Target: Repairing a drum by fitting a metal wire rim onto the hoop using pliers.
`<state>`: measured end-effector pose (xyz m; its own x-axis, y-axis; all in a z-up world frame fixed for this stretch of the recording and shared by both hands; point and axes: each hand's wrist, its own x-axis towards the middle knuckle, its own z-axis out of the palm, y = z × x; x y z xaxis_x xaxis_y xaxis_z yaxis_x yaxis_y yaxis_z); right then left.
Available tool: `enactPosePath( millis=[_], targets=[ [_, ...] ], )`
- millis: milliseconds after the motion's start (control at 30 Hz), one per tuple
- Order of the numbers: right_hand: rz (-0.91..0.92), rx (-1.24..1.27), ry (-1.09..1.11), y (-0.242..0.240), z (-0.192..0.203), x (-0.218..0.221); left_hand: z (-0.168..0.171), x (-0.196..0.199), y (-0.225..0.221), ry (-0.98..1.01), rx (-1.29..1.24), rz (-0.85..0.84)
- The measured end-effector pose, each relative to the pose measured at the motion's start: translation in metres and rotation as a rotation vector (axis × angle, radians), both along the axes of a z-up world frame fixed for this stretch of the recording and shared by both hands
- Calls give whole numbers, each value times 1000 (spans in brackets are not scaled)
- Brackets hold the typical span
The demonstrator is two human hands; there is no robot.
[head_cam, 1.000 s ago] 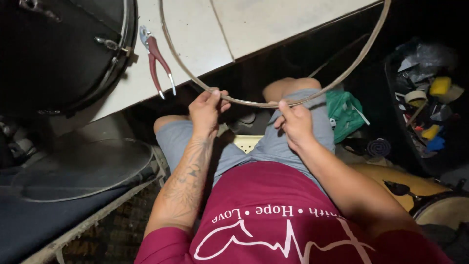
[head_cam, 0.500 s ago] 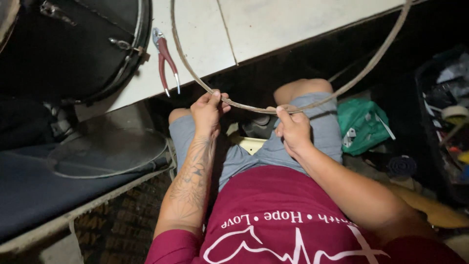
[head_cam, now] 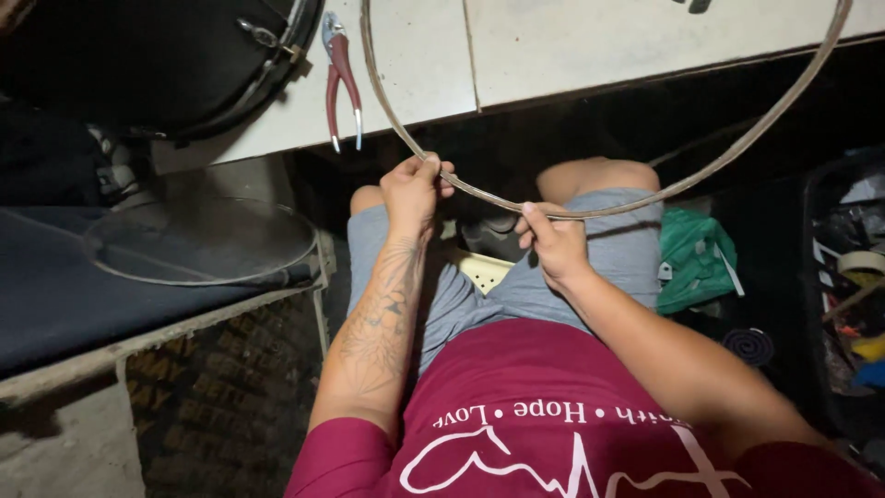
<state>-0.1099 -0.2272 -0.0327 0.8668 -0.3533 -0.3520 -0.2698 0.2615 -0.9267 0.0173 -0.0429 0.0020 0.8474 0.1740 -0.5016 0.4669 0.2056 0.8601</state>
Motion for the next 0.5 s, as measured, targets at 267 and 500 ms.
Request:
enactPosePath(
  millis=[267,500],
  targets=[
    [-91,-40,-34,13,13,7,46,22,49,-246,987,-254],
    [-172,21,-50,22,31,3,59,98,108,-356,1353,-673]
  ],
)
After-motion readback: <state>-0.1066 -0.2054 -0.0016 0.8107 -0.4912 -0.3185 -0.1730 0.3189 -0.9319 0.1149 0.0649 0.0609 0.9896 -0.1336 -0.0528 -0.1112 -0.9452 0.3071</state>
